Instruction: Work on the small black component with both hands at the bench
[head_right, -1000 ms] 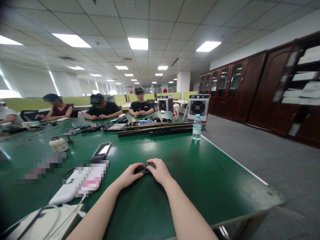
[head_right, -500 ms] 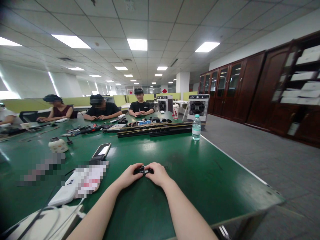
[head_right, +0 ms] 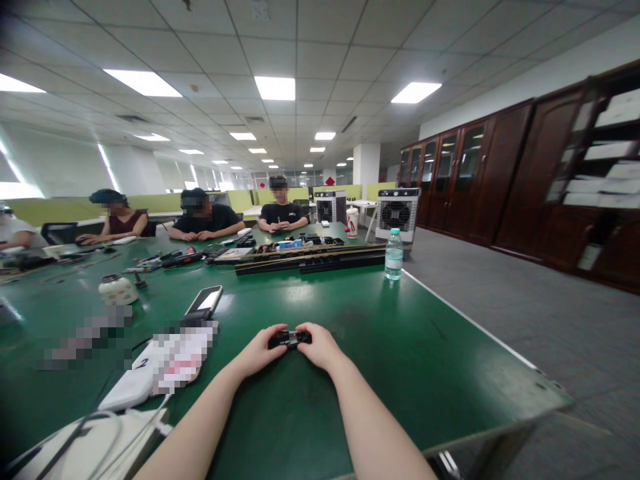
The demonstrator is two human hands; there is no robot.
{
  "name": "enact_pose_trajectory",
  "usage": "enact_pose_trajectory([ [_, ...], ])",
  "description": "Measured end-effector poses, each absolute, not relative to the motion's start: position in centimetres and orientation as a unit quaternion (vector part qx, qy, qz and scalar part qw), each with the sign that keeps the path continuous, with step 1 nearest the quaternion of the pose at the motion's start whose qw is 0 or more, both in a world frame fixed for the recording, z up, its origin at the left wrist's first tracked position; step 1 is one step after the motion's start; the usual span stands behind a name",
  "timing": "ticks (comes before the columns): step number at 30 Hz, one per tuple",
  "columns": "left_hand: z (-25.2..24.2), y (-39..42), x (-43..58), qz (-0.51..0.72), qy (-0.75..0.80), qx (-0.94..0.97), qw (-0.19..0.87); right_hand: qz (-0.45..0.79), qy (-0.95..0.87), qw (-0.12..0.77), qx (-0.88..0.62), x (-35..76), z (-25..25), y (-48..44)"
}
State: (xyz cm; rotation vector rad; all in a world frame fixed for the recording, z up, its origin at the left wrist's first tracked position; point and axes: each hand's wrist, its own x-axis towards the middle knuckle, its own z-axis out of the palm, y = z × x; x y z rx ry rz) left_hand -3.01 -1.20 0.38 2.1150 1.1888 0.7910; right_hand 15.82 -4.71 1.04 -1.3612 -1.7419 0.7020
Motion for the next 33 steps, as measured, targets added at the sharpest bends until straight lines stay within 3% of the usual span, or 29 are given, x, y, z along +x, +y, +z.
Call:
enact_pose_trajectory([
  [33, 0.63, -1.25, -2.90, 0.271, 0.437, 0.818, 0.258, 0.263, -0.705, 0.369, -0.545, 15.76, 1.09, -4.62],
])
